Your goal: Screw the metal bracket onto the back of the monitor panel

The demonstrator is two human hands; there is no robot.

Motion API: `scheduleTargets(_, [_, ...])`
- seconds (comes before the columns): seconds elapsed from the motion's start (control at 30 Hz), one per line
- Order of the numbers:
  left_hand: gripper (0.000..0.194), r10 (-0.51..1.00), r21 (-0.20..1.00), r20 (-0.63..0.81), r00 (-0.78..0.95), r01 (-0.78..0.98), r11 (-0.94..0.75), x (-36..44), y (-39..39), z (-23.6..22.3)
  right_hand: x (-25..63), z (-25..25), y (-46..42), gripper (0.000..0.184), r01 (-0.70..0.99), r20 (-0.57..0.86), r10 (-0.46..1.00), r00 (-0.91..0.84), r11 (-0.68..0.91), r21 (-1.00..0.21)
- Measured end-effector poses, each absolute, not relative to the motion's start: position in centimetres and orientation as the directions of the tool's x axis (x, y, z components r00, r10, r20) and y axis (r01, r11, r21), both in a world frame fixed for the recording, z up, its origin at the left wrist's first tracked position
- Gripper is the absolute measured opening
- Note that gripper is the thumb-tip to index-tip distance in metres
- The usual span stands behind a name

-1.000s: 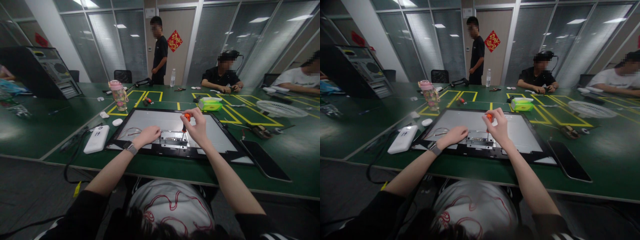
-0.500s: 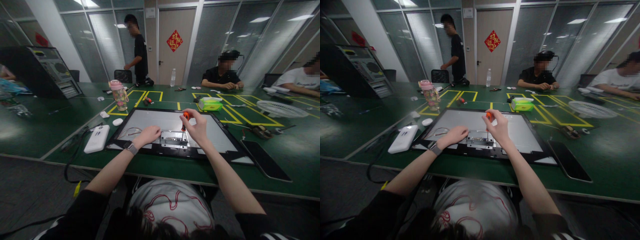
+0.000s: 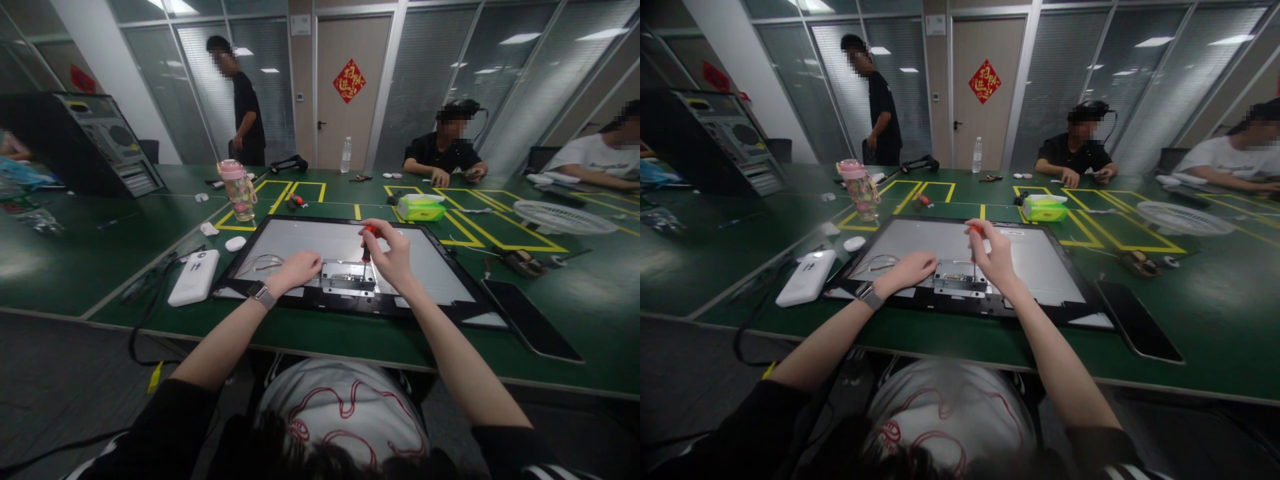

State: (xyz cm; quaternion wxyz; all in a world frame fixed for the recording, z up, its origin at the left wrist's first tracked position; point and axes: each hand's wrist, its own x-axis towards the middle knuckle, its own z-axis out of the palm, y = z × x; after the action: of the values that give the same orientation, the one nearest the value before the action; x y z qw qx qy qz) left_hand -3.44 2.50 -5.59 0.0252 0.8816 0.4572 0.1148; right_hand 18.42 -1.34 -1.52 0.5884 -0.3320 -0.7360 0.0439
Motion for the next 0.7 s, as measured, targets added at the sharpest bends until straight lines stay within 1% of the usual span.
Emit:
scheduleTargets(0.13, [0.031, 0.814, 0.152, 0.179, 0.553, 0.802, -0.578, -3.45, 2.58, -5.68, 18.71, -1.29, -1.39, 0.01, 0.586, 0.901, 0.427, -0.075, 0.75, -0.307])
scheduleTargets(0.2, [0.031, 0.814, 0.154, 0.178, 0.553, 0.801, -0.578, -3.46, 2.63, -5.75, 18.93, -1.29, -1.48, 0.013, 0.612, 0.903, 0.417, -0.103, 0.742, -0.273])
scheduleTargets(0.27, [0.031, 0.814, 0.155, 0.178, 0.553, 0.801, -0.578, -3.48, 2.64, -5.78, 19.05, -1.31, -1.59, 0.019, 0.607, 0.901, 0.412, -0.138, 0.754, -0.252])
scheduleTargets(0.37, [0.031, 0.814, 0.155, 0.178, 0.553, 0.801, -0.578, -3.48, 2.58, -5.7, 18.97, -1.35, -1.61, 0.022, 0.57, 0.898, 0.416, -0.147, 0.778, -0.267])
scheduleTargets(0.43, [0.031, 0.815, 0.153, 0.176, 0.553, 0.802, -0.577, -3.46, 2.52, -5.6, 18.81, -1.36, -1.52, 0.018, 0.566, 0.898, 0.422, -0.125, 0.774, -0.284])
scheduleTargets(0.53, [0.031, 0.816, 0.149, 0.172, 0.552, 0.804, -0.576, -3.41, 2.46, -5.48, 18.73, -1.35, -1.38, 0.012, 0.603, 0.9, 0.427, -0.092, 0.743, -0.291])
scheduleTargets(0.6, [0.031, 0.817, 0.147, 0.17, 0.55, 0.806, -0.573, -3.38, 2.46, -5.47, 18.83, -1.32, -1.37, 0.014, 0.616, 0.895, 0.436, -0.091, 0.731, -0.294])
scheduleTargets(0.7, [0.03, 0.819, 0.148, 0.172, 0.548, 0.808, -0.571, -3.4, 2.52, -5.59, 19.0, -1.24, -1.47, 0.023, 0.581, 0.887, 0.444, -0.126, 0.758, -0.297])
